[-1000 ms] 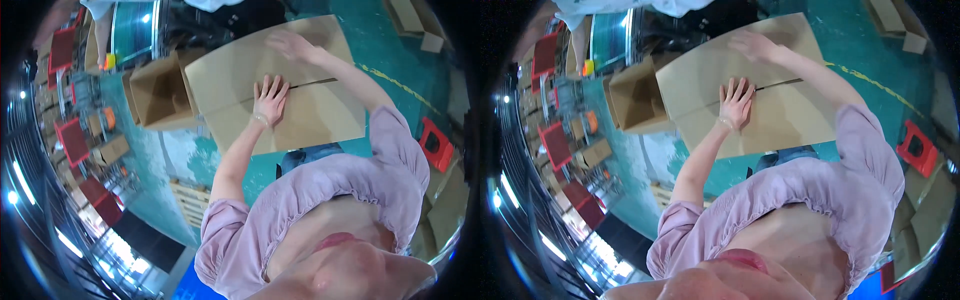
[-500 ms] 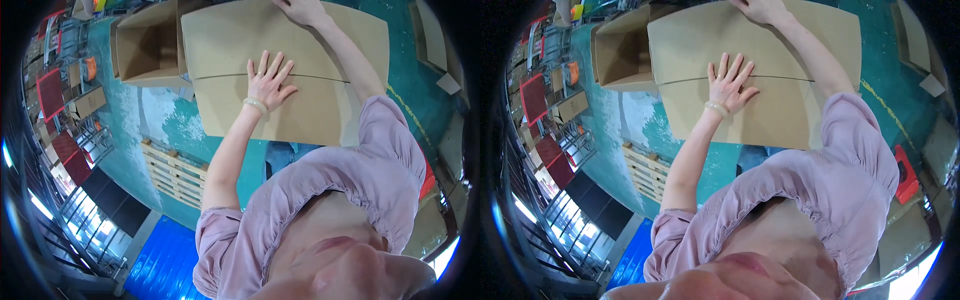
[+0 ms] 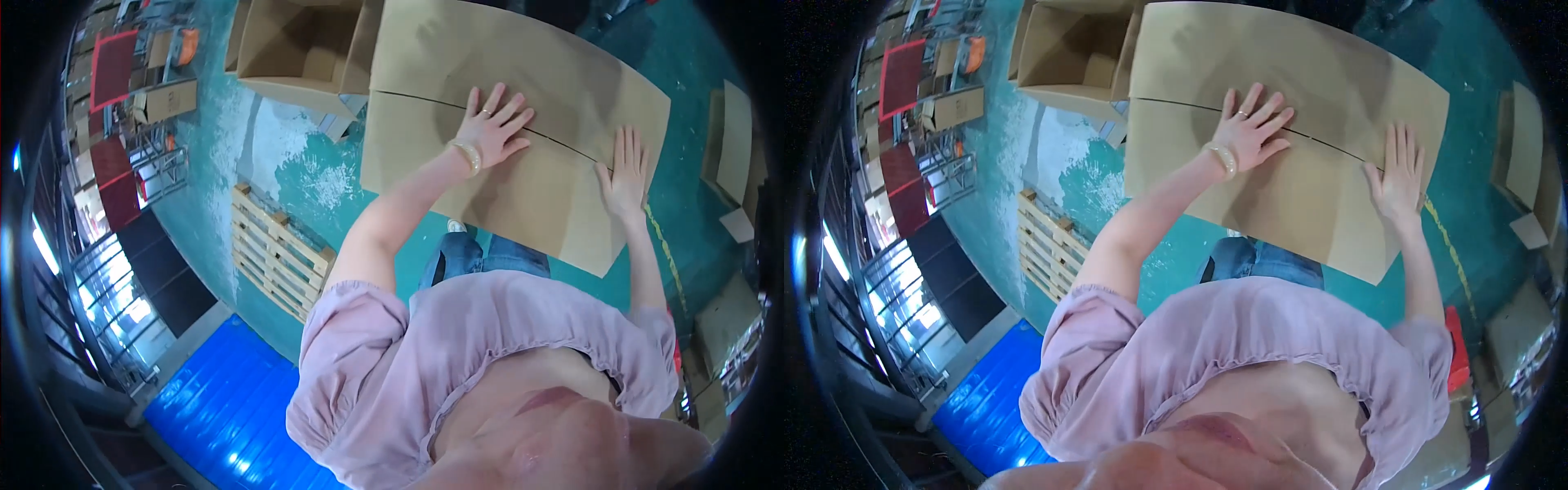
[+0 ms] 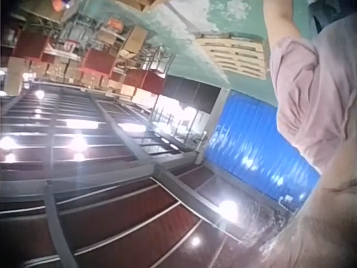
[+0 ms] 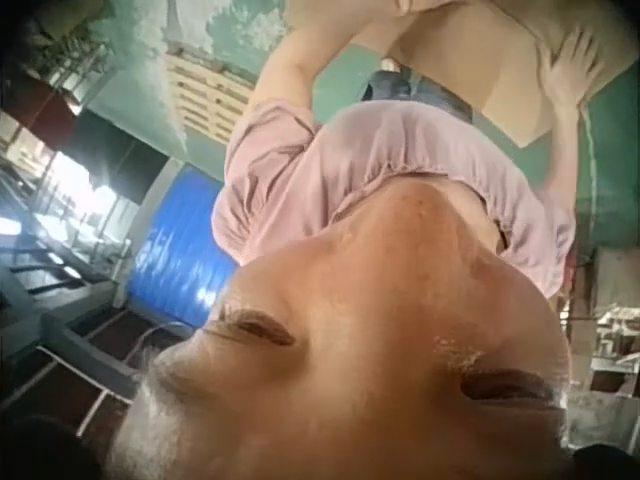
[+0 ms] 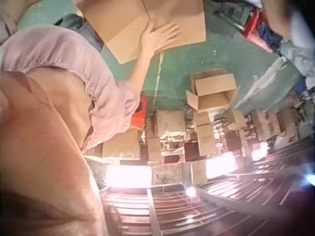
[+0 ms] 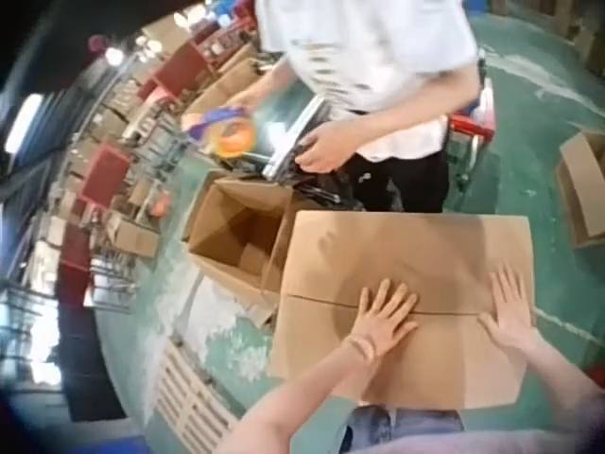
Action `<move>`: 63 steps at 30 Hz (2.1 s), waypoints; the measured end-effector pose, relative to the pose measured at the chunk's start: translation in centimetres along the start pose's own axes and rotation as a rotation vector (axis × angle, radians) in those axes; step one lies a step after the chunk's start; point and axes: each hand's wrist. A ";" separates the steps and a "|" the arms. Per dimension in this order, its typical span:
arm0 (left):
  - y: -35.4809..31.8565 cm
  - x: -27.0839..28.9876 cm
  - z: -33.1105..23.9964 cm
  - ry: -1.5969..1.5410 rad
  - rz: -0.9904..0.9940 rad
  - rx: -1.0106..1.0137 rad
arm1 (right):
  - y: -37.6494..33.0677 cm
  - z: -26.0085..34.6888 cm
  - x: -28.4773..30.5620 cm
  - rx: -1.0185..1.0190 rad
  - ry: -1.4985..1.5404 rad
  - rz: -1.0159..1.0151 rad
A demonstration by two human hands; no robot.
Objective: Packing individual product boxes into larger cardboard shipping containers at a factory.
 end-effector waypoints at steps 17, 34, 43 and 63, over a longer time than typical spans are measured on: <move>-8.0 2.9 6.0 -0.042 -0.022 0.154 | -5.7 -3.6 0.4 0.063 0.139 -0.096; -7.0 2.0 6.7 -0.081 -0.368 0.000 | -6.4 -3.8 -0.5 -0.008 0.350 -0.179; -6.0 0.1 6.5 -0.007 -0.237 0.026 | -10.1 -15.4 -11.3 -0.288 0.094 -0.103; -6.0 3.6 4.9 -0.079 -0.120 0.089 | -7.4 -15.9 -9.1 -0.448 0.975 0.108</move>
Point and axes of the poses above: each hand's wrist, its own y-axis towards the middle knuckle, its own x-axis out of the back of the hand, z = x × y, and after that the axes turned 11 degrees about -x, right-handed
